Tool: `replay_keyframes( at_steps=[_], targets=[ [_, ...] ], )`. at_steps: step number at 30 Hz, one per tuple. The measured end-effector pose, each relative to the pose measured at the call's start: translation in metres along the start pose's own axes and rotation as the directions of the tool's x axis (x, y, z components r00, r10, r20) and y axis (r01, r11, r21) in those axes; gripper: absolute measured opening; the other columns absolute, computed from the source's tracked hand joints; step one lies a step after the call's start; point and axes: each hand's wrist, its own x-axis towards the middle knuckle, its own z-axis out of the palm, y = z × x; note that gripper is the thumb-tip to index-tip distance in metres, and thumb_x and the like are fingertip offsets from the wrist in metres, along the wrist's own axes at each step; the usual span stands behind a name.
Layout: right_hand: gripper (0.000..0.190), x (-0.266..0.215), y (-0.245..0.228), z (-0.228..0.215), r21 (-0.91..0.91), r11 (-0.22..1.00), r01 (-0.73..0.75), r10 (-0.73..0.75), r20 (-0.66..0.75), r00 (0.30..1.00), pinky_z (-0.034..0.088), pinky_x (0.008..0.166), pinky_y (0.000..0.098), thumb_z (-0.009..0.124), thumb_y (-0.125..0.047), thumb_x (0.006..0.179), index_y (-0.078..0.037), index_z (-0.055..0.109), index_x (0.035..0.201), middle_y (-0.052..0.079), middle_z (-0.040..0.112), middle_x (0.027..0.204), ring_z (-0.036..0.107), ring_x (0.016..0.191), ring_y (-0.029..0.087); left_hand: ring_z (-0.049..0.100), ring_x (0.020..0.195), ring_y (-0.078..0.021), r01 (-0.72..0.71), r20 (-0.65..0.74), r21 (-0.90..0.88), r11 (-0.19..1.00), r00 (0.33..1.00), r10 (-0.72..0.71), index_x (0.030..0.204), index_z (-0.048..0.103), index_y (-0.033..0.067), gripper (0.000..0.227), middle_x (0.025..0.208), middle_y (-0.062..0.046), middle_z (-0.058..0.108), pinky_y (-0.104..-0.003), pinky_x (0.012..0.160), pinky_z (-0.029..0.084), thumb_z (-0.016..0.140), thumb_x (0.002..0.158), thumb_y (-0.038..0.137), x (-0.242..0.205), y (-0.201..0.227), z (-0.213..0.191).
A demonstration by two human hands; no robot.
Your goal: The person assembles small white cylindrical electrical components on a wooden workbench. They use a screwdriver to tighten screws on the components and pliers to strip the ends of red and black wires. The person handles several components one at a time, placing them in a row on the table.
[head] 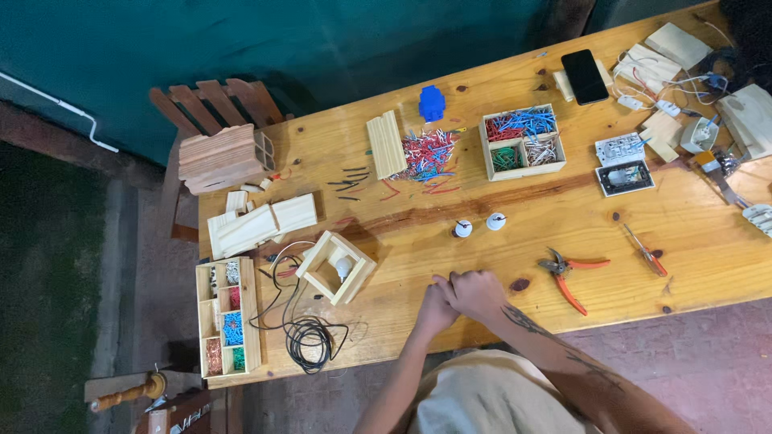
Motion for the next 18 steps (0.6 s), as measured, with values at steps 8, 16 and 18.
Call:
replay_keyframes(
  at_steps=[8, 16, 18],
  targets=[
    [0.031, 0.005, 0.012, -0.003, 0.066, 0.882, 0.466, -0.458, -0.114, 0.882, 0.056, 0.068, 0.0371, 0.056, -0.043, 0.097, -0.012, 0.063, 0.096, 0.007, 0.062, 0.084, 0.068, 0.083, 0.025, 0.064, 0.066, -0.0311, 0.037, 0.073, -0.307, 0.951, 0.997, -0.015, 0.074, 0.071, 0.0032, 0.01, 0.07, -0.015, 0.067, -0.039, 0.063, 0.05, 0.067, 0.07, 0.012, 0.005, -0.003, -0.03],
    [0.055, 0.02, -0.004, -0.082, 0.434, 0.855, 0.283, -0.443, 0.328, 0.835, 0.049, 0.103, 0.0547, 0.071, -0.034, 0.09, -0.01, 0.051, 0.136, 0.016, 0.046, 0.135, 0.052, 0.128, 0.046, 0.073, 0.086, -0.0429, 0.119, -0.003, -0.143, 0.982, 0.993, -0.121, 0.09, 0.077, -0.0007, 0.023, 0.085, -0.02, 0.074, -0.052, 0.073, 0.055, 0.078, 0.07, 0.011, -0.001, 0.023, -0.047],
    [0.066, 0.016, 0.001, -0.048, 0.216, 0.974, 0.068, -0.142, 0.349, 0.926, 0.057, 0.088, 0.0504, 0.057, -0.063, 0.093, -0.011, 0.055, 0.134, 0.018, 0.067, 0.118, 0.074, 0.101, 0.039, 0.072, 0.081, -0.0391, 0.163, 0.01, -0.094, 0.982, 0.987, -0.163, 0.088, 0.074, 0.0042, 0.017, 0.08, -0.017, 0.073, -0.048, 0.07, 0.057, 0.072, 0.076, 0.015, 0.003, 0.019, -0.044]
  ],
)
